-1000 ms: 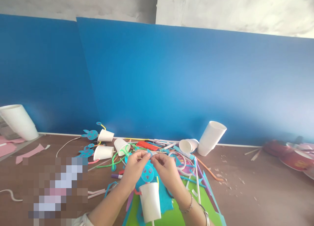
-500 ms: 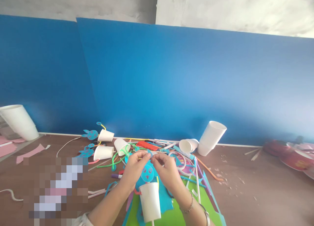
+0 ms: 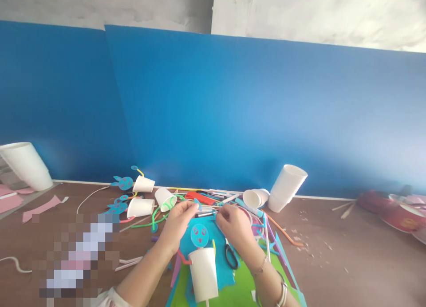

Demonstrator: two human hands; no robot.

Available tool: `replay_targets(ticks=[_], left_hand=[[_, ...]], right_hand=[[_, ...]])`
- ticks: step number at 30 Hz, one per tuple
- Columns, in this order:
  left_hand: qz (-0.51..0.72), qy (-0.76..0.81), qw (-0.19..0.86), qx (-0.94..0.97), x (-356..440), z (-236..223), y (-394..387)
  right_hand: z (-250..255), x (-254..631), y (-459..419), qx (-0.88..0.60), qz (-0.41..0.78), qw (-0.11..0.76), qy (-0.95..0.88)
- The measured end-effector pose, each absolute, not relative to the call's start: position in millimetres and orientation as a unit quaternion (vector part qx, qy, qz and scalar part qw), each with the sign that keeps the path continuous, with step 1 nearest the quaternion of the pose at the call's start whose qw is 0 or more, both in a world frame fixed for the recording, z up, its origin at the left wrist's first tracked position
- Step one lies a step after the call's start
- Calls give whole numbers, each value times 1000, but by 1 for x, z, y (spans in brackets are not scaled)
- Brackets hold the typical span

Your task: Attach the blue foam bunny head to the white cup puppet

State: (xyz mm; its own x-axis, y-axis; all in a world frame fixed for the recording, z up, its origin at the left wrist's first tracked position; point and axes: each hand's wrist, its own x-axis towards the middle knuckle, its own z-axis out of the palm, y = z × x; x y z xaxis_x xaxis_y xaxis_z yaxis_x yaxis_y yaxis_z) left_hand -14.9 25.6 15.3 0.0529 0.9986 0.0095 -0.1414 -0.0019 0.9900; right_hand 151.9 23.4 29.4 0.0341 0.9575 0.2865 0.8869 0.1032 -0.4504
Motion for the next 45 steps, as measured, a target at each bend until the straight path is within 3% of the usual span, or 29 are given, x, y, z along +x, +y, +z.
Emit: replay_targets(ticks=[2,4,7,10,14,17,22,26,32,45], left_hand=[[513,454,538,490,-18,14,28],[519,434,532,509,-19,12,30],[518,395,537,536,-18,11,31],[490,368,549,569,-16,8,33],[461,349,565,589,-13,4,34],[444,364,555,602,-15,3,35],[416,481,431,640,-26,-11,44],[317,508,516,612,-27,-27,52],[322,428,612,582,-18,-22,48],[362,412,621,560,-13,-23,44]], right_hand=[[29,162,27,-708,5,181,-682],[27,168,31,-709,-13,157,-688],[24,166,34,-658,56,245,-710],[21,156,35,-567,253,348,-703],[15,147,35,-491,386,396,-673],[12,147,35,-491,369,399,-681],[7,150,42,-503,339,446,-658],[-2,151,50,-523,371,458,-615],[-8,153,55,-508,397,472,-601],[-15,155,54,-466,446,416,-641]])
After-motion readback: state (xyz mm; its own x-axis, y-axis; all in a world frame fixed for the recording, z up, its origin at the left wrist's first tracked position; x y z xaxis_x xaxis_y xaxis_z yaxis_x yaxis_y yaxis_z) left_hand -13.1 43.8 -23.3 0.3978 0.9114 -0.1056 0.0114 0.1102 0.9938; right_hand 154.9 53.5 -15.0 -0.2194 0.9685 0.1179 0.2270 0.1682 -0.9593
